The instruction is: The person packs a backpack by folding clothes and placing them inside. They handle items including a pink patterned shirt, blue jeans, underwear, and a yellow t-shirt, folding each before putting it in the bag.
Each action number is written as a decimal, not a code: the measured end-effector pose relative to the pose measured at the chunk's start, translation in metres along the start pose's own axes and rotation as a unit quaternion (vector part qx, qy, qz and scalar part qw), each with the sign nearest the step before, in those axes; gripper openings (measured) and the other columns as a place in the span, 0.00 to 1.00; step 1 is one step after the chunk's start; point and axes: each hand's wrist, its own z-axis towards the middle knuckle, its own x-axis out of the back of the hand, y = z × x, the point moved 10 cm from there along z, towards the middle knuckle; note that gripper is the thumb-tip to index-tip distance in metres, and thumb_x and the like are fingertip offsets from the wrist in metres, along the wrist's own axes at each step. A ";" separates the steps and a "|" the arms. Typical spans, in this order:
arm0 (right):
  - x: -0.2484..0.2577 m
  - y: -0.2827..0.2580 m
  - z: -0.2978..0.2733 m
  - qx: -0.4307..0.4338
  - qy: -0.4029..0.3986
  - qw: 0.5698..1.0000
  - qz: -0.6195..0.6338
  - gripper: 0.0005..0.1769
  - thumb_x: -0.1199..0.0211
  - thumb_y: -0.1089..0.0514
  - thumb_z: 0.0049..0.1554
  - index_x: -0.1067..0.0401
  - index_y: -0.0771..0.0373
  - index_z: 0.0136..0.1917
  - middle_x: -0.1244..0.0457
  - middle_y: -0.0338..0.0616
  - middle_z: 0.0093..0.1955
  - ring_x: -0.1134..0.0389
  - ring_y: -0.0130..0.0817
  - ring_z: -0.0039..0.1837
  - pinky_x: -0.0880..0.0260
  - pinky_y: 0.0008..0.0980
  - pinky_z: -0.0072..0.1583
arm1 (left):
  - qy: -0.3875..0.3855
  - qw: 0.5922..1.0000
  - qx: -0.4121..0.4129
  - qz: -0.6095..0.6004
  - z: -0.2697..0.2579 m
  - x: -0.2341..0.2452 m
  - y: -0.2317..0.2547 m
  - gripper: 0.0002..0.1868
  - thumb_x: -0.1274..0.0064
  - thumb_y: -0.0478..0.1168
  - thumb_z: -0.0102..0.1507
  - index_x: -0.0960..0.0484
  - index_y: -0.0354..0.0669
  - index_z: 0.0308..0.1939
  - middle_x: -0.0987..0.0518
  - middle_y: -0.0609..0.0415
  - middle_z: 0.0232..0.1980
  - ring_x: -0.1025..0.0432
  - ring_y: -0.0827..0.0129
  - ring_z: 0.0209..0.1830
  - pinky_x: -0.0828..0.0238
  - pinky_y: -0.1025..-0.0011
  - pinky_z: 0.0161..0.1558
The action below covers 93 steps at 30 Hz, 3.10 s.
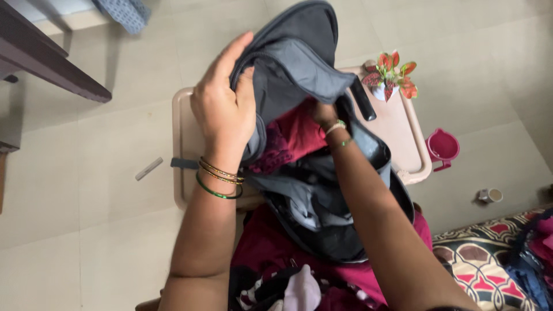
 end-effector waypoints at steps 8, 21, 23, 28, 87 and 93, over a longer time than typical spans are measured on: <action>-0.033 0.019 -0.054 -0.183 -0.113 0.948 -0.232 0.48 0.42 0.35 0.58 0.49 0.60 0.82 0.58 0.52 0.84 0.61 0.52 0.83 0.60 0.53 0.79 | -0.053 0.997 0.010 0.050 -0.007 -0.026 0.007 0.22 0.45 0.33 0.66 0.23 0.52 0.65 0.16 0.53 0.57 0.20 0.57 0.55 0.23 0.65 0.54; 0.087 -0.085 -0.205 -0.136 -0.286 0.947 -0.057 0.39 0.31 0.47 0.49 0.35 0.59 0.71 0.49 0.52 0.78 0.54 0.56 0.79 0.53 0.52 0.76 | -0.267 0.964 0.006 0.002 -0.119 -0.118 0.073 0.30 0.43 0.34 0.56 0.24 0.53 0.64 0.21 0.51 0.59 0.25 0.53 0.57 0.28 0.59 0.56; 0.133 -0.109 -0.230 -0.131 -0.251 0.956 0.077 0.36 0.33 0.51 0.52 0.36 0.63 0.71 0.42 0.54 0.73 0.44 0.53 0.76 0.45 0.46 0.75 | -0.326 0.945 -0.001 0.011 -0.145 -0.140 0.086 0.31 0.40 0.36 0.53 0.24 0.52 0.62 0.21 0.51 0.58 0.26 0.53 0.56 0.28 0.58 0.55; 0.210 -0.141 -0.290 -0.153 -0.180 0.965 0.114 0.26 0.36 0.59 0.55 0.32 0.67 0.66 0.35 0.57 0.65 0.33 0.51 0.68 0.33 0.42 0.69 | -0.445 0.894 -0.044 -0.011 -0.209 -0.199 0.127 0.36 0.32 0.49 0.50 0.25 0.47 0.61 0.21 0.48 0.55 0.27 0.51 0.55 0.30 0.56 0.52; 0.550 -0.021 -0.867 -0.562 0.250 0.746 -0.254 0.26 0.42 0.65 0.50 0.25 0.74 0.63 0.31 0.68 0.54 0.28 0.56 0.58 0.30 0.43 0.63 | -0.784 0.392 0.335 -0.346 -0.513 -0.343 0.265 0.31 0.57 0.57 0.68 0.30 0.45 0.71 0.20 0.56 0.64 0.27 0.72 0.62 0.34 0.72 0.53; 0.599 -0.126 -0.809 -0.582 0.421 0.695 -0.023 0.29 0.48 0.70 0.52 0.31 0.74 0.67 0.31 0.47 0.55 0.31 0.31 0.54 0.29 0.26 0.57 | -0.796 0.338 0.362 -0.348 -0.539 -0.346 0.258 0.34 0.58 0.59 0.68 0.31 0.45 0.72 0.21 0.54 0.65 0.27 0.70 0.63 0.33 0.71 0.55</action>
